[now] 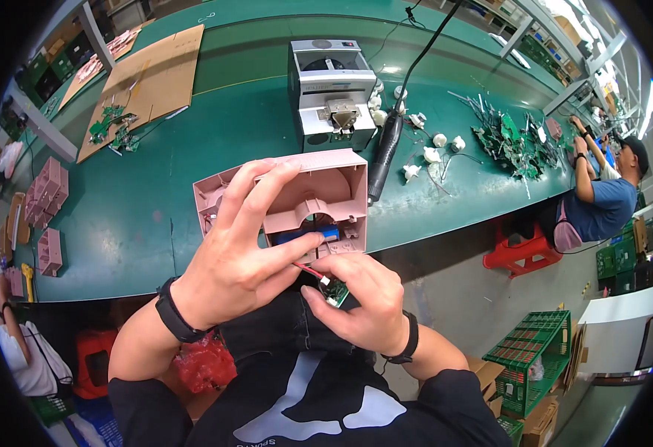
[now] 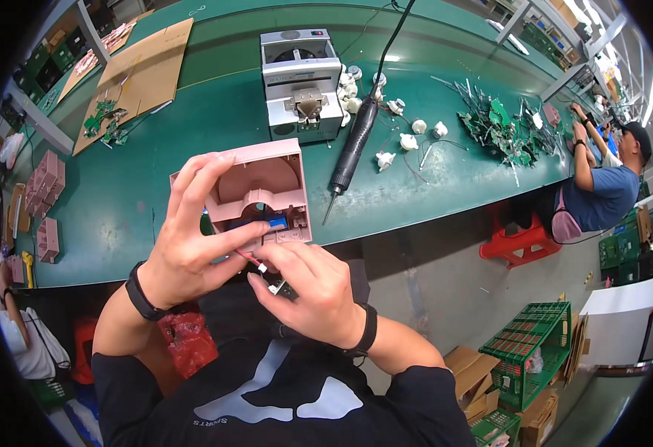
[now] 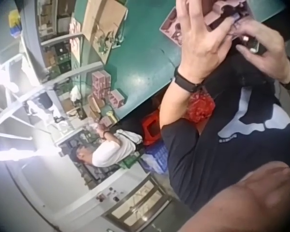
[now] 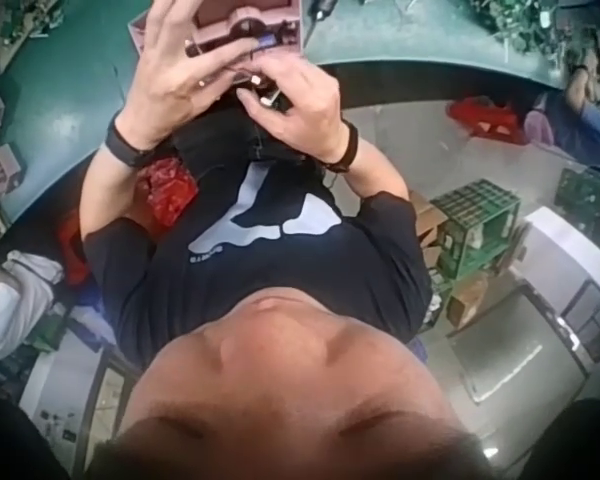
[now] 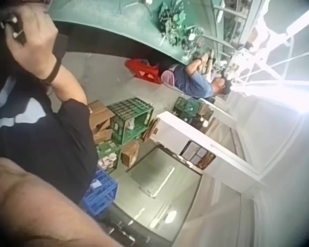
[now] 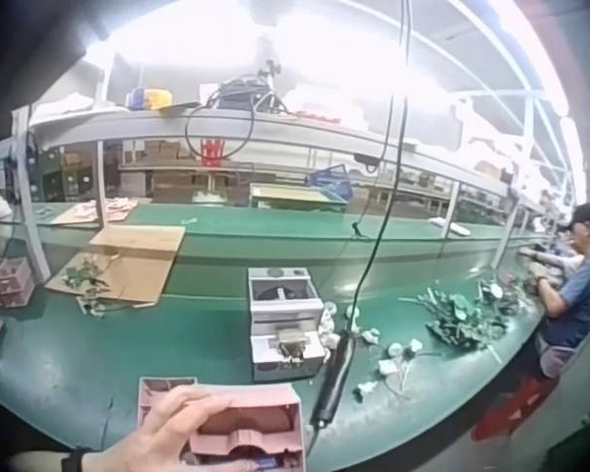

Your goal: The person picks up a circuit board and places it into a pink plastic housing, then fits a motor into the same housing. They use a power screwdriver to drive screws into the motor and circuit board to secure them.

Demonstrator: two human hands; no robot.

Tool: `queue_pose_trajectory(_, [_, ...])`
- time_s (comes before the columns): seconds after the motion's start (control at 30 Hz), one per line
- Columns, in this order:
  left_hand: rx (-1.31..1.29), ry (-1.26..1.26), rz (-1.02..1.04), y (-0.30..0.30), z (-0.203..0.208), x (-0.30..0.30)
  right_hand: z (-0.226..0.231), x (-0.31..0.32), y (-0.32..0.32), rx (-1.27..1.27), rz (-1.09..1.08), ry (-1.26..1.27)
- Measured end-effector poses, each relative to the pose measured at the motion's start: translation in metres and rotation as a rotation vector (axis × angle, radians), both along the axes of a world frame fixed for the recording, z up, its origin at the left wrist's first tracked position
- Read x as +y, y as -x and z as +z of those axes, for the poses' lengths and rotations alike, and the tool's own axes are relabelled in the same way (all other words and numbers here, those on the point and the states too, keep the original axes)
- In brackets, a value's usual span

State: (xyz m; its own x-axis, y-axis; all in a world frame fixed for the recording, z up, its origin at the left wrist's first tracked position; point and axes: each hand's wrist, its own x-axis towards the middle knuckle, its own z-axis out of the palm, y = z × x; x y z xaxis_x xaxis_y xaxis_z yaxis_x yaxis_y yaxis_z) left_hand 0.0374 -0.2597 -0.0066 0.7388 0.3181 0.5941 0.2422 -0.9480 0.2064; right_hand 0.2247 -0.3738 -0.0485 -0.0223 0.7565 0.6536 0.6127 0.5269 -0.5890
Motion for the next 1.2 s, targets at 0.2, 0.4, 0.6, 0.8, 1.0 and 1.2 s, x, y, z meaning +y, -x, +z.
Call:
queue_pose_trajectory(0.2, [-0.017,-0.058,-0.017,0.013,0.006,-0.003,0.001,-0.011,0.002,-0.126,-0.022,-0.200])
queue_pose_trajectory(0.4, [-0.032,-0.051,-0.068,0.024,0.012,-0.009,-0.020,-0.013,-0.035,0.111,-0.117,-0.262])
queue_pose_trajectory(0.6, [-0.020,0.129,-0.132,0.020,0.013,-0.016,-0.024,0.046,-0.039,0.121,-0.038,-0.106])
queue_pose_trajectory(0.8, [0.020,0.250,-0.017,0.016,-0.003,0.002,-0.072,0.037,-0.031,0.279,0.220,0.239])
queue_pose_trajectory(1.0, [0.061,0.256,0.070,0.010,-0.034,0.038,-0.065,0.028,-0.013,0.336,0.104,0.512])
queue_pose_trajectory(1.2, [0.127,0.264,0.075,-0.009,-0.045,0.058,-0.069,0.038,-0.011,0.092,-0.010,0.442])
